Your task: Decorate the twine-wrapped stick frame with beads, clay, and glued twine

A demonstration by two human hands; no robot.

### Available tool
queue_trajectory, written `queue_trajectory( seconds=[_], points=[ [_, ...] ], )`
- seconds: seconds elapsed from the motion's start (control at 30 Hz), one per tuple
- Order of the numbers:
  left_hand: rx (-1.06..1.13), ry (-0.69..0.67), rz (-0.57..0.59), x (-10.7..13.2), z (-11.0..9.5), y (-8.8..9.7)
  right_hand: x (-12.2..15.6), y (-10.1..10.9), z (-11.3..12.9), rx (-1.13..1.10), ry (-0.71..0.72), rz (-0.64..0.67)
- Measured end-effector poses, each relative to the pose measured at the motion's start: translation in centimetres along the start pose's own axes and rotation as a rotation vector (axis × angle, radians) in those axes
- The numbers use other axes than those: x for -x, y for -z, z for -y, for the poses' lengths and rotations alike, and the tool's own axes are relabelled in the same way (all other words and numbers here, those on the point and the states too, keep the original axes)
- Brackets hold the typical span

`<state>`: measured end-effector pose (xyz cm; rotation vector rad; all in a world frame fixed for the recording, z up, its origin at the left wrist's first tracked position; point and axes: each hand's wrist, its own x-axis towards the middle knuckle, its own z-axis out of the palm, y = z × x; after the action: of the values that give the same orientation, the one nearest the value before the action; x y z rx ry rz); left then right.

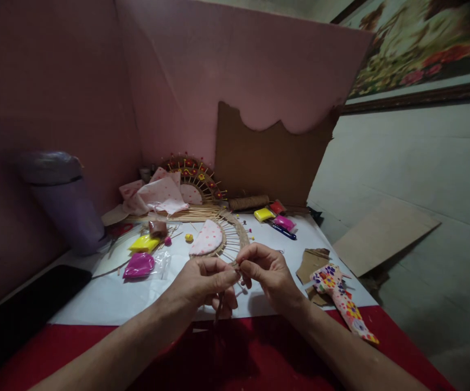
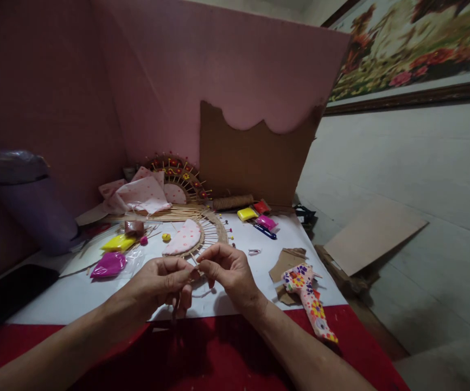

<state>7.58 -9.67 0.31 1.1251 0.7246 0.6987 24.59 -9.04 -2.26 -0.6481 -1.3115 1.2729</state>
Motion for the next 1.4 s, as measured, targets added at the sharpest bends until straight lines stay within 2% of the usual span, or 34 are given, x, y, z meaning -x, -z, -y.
queue_trajectory(
  seconds=[0.23,0.5,0.8,1.07,1.4],
  points=[
    [0.008,-0.052,-0.042,-0.4,0.2,0.0,0.0,0.1,-0.1,-0.021,0.03,0.036],
    [-0.008,-0.055,-0.022,-0.3,0.3,0.0,0.1,-0.1,0.0,0.042,0.004,0.038],
    [0.021,-0.05,0.02,-0.3,0.4,0.0,0.1,-0.2,-0.1,-0.018,-0.037,0.002],
    [-0.034,-0.078,0.045,-0.2,1.0,0.4,0.1,-0.1,0.0,-0.003,0.006,0.032],
    [-0.07,-0.112,0.041,-0.3,1.1,0.3,0.1,-0.1,0.0,-0.004,-0.071,0.015]
  ],
)
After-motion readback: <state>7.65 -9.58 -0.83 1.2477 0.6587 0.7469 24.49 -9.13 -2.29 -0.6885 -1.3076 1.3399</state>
